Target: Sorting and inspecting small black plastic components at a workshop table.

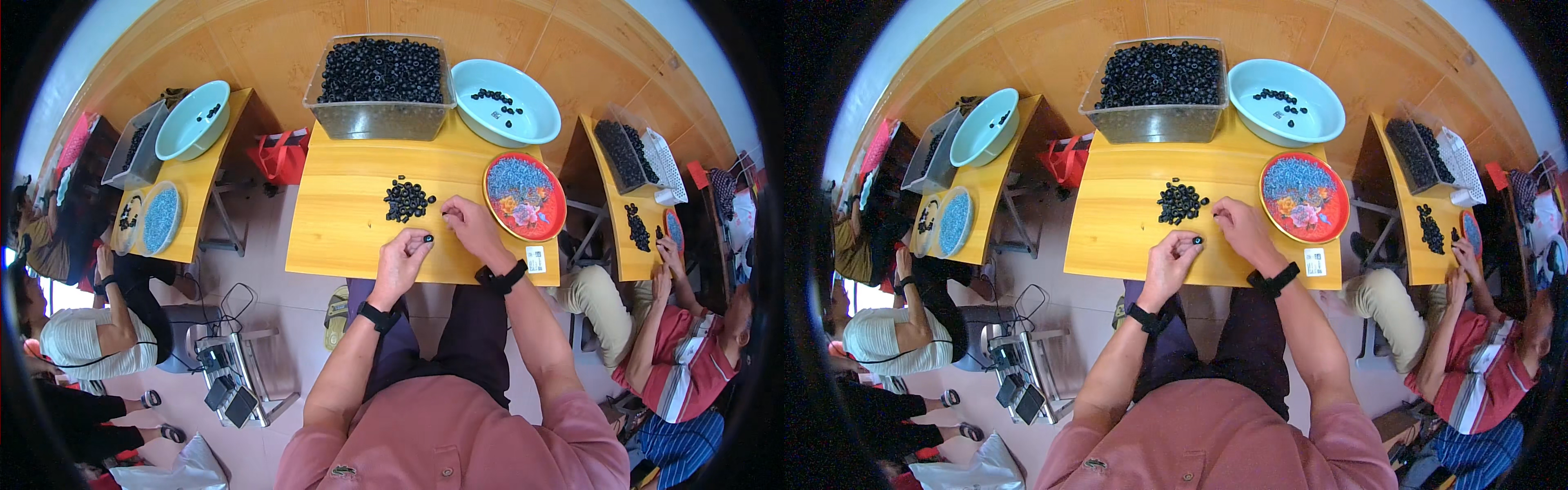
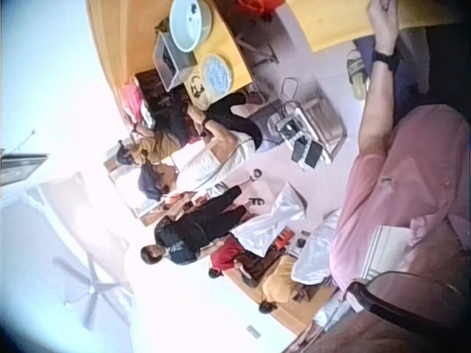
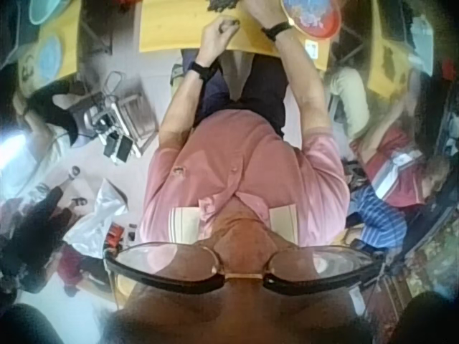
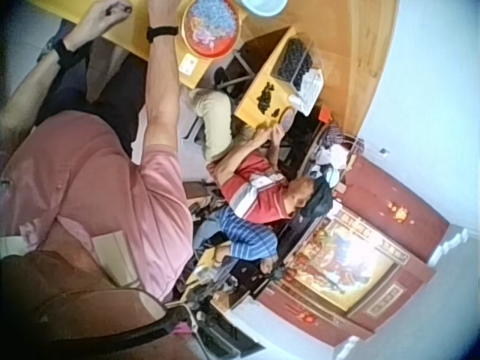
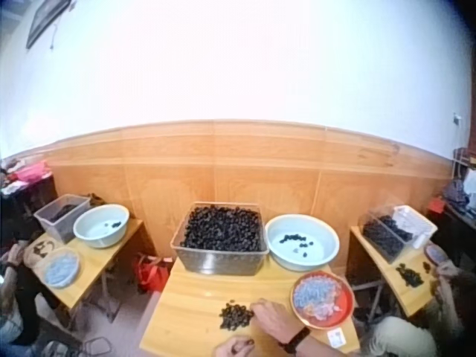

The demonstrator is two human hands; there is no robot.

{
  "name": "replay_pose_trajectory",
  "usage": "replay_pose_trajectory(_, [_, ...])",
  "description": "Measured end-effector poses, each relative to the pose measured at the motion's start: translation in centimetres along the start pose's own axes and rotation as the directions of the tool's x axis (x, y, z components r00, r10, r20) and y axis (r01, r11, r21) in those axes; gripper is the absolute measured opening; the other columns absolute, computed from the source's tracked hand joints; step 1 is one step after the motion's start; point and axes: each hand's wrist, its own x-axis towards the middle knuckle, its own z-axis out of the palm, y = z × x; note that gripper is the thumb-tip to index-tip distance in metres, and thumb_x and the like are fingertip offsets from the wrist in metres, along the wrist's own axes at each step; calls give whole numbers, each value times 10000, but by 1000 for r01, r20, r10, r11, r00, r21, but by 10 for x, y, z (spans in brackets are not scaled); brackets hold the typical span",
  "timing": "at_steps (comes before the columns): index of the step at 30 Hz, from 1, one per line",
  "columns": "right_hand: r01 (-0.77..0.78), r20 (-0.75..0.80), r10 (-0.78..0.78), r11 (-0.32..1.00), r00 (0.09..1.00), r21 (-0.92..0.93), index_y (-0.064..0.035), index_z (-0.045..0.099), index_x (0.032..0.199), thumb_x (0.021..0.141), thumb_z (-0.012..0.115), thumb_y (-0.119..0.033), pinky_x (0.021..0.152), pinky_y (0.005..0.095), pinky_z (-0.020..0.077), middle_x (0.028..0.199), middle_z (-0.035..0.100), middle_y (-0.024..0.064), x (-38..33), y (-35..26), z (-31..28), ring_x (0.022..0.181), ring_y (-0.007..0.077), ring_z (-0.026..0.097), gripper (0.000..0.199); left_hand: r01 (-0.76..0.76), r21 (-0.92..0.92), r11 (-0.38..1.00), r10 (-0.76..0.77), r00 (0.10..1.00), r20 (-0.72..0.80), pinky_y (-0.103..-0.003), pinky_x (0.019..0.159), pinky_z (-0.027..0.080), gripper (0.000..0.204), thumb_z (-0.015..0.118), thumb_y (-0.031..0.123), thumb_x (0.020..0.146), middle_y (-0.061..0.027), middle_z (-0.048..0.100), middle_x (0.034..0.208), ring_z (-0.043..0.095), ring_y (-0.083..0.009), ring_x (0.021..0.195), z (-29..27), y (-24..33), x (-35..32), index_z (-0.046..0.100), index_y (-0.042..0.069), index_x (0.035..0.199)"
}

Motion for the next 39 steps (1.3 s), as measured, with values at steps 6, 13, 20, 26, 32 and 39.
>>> replay_pose_trajectory(6, [17,-47,-9,983,999,183,14,659,994,875,672,-26,714,352,558,855,687,141,-30,-17,11,786,261,702,126,45,-71,996,-43,999,27,-229,780,533,174,698,16,951,-38,716,955,655,-64,872,-2,3,1,653,-53,1105])
replay_pose_trajectory(13, [7,-80,12,971,997,237,5,676,1004,875,681,-33,714,359,561,888,703,169,-42,-19,19,812,284,716,135,56,-103,993,-52,998,38,-210,738,514,169,691,9,953,-15,702,919,627,-44,839,0,6,1,652,-53,1105])
replay_pose_trajectory(20, [260,-138,-254,965,957,30,-16,687,1023,875,688,-34,705,392,556,901,699,164,-46,-35,6,820,342,697,149,19,-19,1000,-18,999,29,-212,694,494,182,709,19,942,19,670,839,572,-35,752,-4,2,0,675,-36,1111])
replay_pose_trajectory(26, [332,-144,-339,941,930,-72,-26,679,1004,874,677,-28,688,404,558,898,689,150,-47,-32,8,806,345,690,130,42,42,998,-44,998,53,-222,694,504,180,714,28,941,7,682,834,590,-41,758,-1,11,0,687,-30,1109])
replay_pose_trajectory(32, [366,-95,-383,918,919,-155,-24,681,996,886,648,-28,675,413,559,886,691,149,-47,-34,10,789,348,692,115,9,-42,999,-9,1000,16,-219,713,519,183,715,17,939,-18,714,885,632,-48,802,0,2,0,674,-43,1106])
replay_pose_trajectory(39, [190,-122,-182,980,976,54,-17,712,992,879,673,-54,702,390,565,902,712,158,-44,-38,6,807,346,702,125,61,-73,995,-56,996,62,-213,725,516,169,725,11,932,-14,713,894,635,-43,817,-4,3,2,669,-42,1083])
